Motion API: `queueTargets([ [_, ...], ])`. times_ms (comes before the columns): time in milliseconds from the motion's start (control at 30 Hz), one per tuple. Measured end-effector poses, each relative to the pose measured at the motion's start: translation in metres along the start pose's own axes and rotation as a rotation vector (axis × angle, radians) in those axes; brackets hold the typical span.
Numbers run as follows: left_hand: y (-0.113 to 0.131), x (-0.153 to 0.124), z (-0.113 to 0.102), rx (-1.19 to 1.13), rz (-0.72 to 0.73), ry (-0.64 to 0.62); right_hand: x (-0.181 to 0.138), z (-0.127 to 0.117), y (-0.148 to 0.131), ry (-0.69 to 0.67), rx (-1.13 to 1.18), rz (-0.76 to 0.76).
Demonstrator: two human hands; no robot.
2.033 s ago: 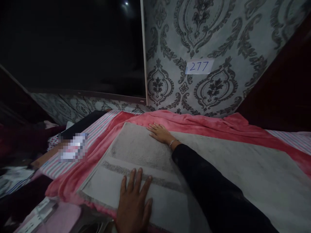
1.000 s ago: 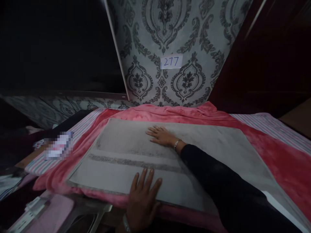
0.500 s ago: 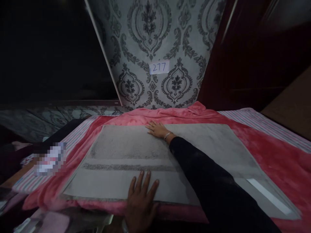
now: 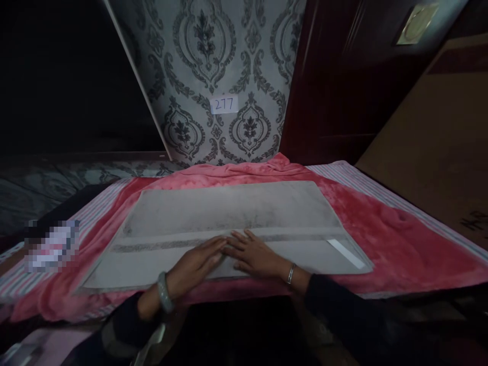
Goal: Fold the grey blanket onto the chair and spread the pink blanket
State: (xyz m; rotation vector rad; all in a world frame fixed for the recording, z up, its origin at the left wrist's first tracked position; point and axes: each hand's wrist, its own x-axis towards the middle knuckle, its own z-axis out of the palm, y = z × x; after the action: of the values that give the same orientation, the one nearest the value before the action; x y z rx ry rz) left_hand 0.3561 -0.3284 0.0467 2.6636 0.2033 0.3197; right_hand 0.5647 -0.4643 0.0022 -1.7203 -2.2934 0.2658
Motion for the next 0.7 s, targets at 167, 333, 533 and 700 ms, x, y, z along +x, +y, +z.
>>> queueTargets([
  [167, -0.012, 0.080, 0.014, 0.079, 0.257, -0.210, 0.003, 0.004, -0.004, 0.104, 0.062, 0.024],
  [333, -0.057, 0.153, 0.038, 0.193, 0.303, -0.367, 0.001, 0.003, -0.003, 0.061, 0.112, 0.035],
  [533, -0.108, 0.233, 0.027, 0.278, 0.150, -0.370, 0.000, 0.002, 0.001, 0.058, 0.168, 0.010],
  [700, -0.132, 0.273, 0.026, 0.313, 0.056, -0.328, -0.001, -0.001, 0.001, 0.054, 0.231, 0.018],
])
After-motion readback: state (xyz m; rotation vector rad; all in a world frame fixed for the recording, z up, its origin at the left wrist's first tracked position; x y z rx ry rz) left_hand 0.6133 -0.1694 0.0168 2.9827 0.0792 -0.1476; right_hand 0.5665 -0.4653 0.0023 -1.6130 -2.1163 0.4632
